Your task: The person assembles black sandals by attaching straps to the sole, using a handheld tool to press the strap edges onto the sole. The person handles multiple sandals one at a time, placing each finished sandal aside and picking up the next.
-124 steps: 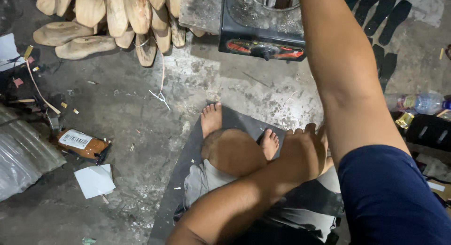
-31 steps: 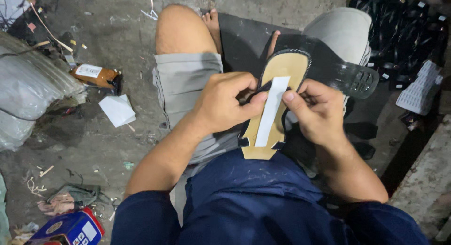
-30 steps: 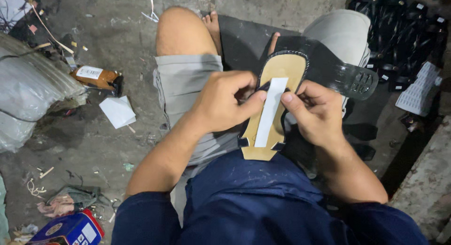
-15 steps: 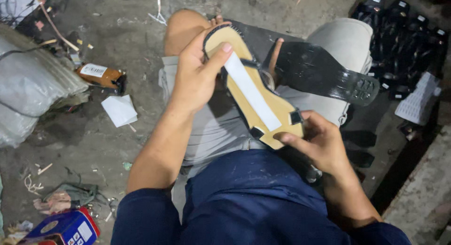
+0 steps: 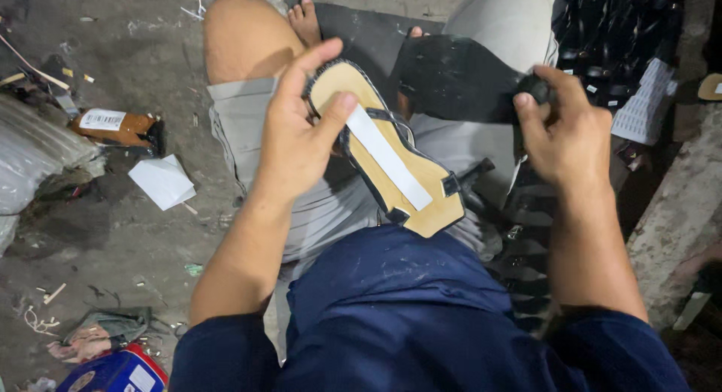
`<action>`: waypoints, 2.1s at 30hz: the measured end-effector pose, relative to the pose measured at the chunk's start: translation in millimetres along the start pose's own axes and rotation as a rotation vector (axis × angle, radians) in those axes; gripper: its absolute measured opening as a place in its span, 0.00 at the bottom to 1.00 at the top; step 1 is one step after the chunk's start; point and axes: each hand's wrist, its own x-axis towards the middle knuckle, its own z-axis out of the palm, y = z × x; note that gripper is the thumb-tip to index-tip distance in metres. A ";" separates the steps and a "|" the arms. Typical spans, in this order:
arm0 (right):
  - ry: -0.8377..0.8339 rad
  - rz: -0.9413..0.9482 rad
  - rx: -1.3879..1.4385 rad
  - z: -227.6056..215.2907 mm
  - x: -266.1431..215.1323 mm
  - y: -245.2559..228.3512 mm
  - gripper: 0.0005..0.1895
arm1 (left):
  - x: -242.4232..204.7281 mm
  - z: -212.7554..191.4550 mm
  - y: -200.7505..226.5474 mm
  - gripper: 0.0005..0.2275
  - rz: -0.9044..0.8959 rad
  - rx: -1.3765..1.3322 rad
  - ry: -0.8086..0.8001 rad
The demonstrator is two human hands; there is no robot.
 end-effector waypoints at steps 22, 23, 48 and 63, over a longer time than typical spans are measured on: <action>-0.542 0.158 1.351 -17.2 -60.2 -45.1 0.16 | -29.2 0.5 41.5 0.24 -0.189 -0.240 -0.352; -0.515 0.115 1.302 -12.6 -58.3 -50.4 0.16 | -30.6 2.4 42.4 0.23 -0.164 -0.235 -0.363; -0.287 -0.059 1.093 6.9 -51.5 -88.1 0.17 | -43.1 16.5 75.3 0.23 -0.046 0.285 -0.343; -0.326 -0.141 0.956 2.2 -56.3 -106.7 0.16 | -54.4 25.8 84.7 0.22 -0.003 0.443 -0.169</action>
